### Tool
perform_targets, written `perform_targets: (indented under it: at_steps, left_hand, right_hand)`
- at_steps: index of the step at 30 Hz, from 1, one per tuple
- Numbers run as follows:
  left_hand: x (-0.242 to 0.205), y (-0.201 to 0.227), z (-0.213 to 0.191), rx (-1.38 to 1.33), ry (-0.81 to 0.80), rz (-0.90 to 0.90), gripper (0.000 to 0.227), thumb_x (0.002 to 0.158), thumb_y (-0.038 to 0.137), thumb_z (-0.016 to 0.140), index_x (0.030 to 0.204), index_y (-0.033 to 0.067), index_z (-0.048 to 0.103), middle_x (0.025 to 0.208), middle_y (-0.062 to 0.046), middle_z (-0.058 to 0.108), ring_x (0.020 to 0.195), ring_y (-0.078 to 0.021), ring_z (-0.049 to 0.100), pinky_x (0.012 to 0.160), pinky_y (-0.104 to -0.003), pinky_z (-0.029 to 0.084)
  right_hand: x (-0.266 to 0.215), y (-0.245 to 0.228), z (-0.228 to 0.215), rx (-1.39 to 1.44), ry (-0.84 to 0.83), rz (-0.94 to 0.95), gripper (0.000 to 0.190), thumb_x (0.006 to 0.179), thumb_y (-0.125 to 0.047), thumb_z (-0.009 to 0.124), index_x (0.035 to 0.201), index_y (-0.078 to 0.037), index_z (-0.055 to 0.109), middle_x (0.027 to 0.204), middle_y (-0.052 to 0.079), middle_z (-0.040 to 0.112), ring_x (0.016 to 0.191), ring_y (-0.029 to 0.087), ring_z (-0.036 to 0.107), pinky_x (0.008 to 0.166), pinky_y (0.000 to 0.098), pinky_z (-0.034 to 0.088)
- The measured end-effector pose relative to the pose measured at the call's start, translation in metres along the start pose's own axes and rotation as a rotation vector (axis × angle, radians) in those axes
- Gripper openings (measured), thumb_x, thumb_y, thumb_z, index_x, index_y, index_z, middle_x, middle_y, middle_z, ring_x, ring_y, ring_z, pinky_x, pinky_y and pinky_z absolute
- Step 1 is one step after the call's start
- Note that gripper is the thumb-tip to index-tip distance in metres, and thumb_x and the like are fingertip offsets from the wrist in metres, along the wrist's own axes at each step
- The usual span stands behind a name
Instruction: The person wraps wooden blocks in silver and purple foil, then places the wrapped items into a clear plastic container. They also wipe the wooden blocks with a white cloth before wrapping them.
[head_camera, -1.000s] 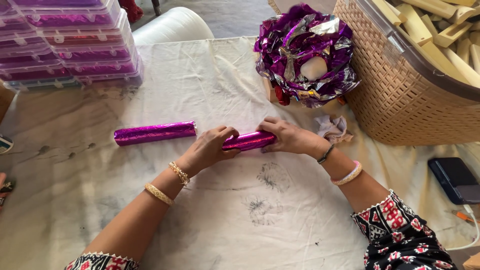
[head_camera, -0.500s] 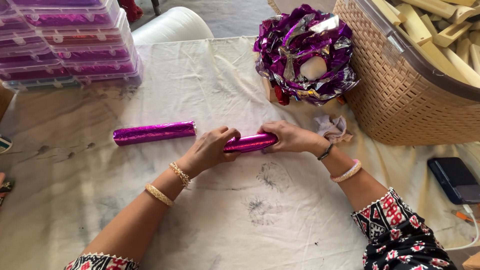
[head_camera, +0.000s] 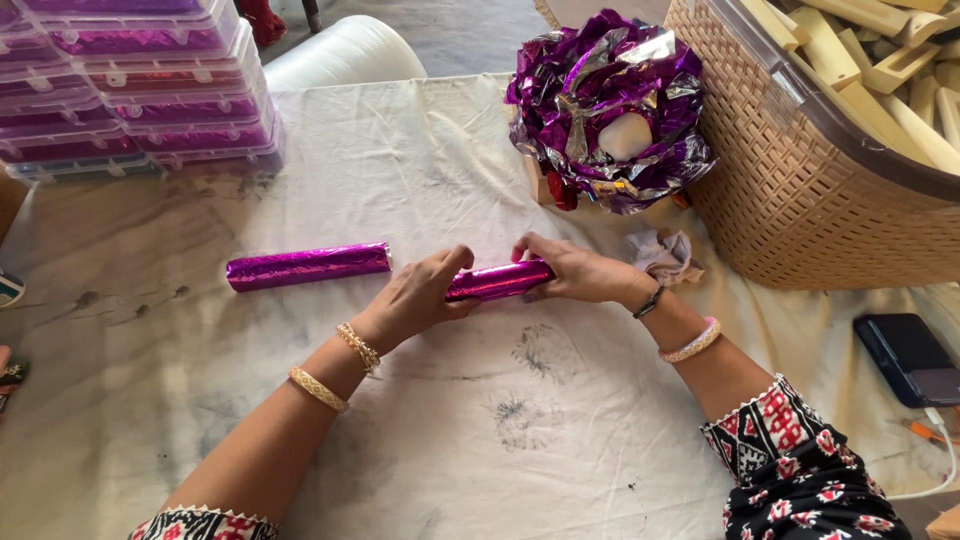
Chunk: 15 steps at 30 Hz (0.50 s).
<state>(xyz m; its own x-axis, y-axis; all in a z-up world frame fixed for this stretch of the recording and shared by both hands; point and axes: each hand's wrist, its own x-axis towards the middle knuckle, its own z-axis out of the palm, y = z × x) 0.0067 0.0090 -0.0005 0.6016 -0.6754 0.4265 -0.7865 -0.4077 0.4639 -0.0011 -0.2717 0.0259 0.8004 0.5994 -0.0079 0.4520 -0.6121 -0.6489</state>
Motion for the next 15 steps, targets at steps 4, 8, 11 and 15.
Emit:
perform_targets:
  at_steps: [4, 8, 11, 15]
  left_hand:
    - [0.002, -0.003, -0.001, -0.001, 0.014, 0.037, 0.050, 0.082, 0.020, 0.083, 0.113, 0.0044, 0.047, 0.100, -0.020, 0.067, 0.086, -0.0420, 0.067, 0.071, -0.048, 0.054]
    - [0.003, -0.011, -0.001, -0.023, -0.040, -0.005, 0.052, 0.080, 0.017, 0.083, 0.114, 0.0056, 0.046, 0.100, -0.018, 0.066, 0.084, -0.0361, 0.068, 0.071, -0.045, 0.056]
    - [0.004, -0.010, -0.002, -0.023, -0.073, -0.053, 0.051, 0.079, 0.018, 0.084, 0.112, 0.0067, 0.047, 0.101, -0.016, 0.065, 0.082, -0.0328, 0.069, 0.070, -0.042, 0.058]
    - [0.002, -0.021, 0.001, -0.020, -0.036, -0.026, 0.050, 0.079, 0.019, 0.086, 0.111, 0.0069, 0.049, 0.098, -0.016, 0.065, 0.085, -0.0321, 0.068, 0.071, -0.042, 0.058]
  right_hand:
    - [0.000, 0.005, 0.000, -0.055, 0.019, -0.042, 0.052, 0.083, -0.022, 0.082, 0.121, -0.013, 0.048, 0.098, 0.006, 0.068, 0.093, 0.018, 0.066, 0.083, 0.0349, 0.054]
    - [0.001, 0.011, 0.001, -0.074, 0.035, -0.073, 0.048, 0.086, -0.022, 0.081, 0.121, -0.013, 0.049, 0.097, 0.007, 0.064, 0.091, 0.020, 0.064, 0.082, 0.0363, 0.054]
    - [0.001, 0.007, -0.001, -0.076, 0.029, -0.063, 0.048, 0.086, -0.024, 0.081, 0.120, -0.013, 0.049, 0.096, 0.007, 0.065, 0.091, 0.019, 0.064, 0.082, 0.0365, 0.053]
    - [0.000, 0.006, -0.002, -0.037, 0.038, -0.034, 0.046, 0.085, -0.025, 0.081, 0.117, -0.013, 0.050, 0.094, 0.007, 0.065, 0.090, 0.019, 0.064, 0.080, 0.0361, 0.053]
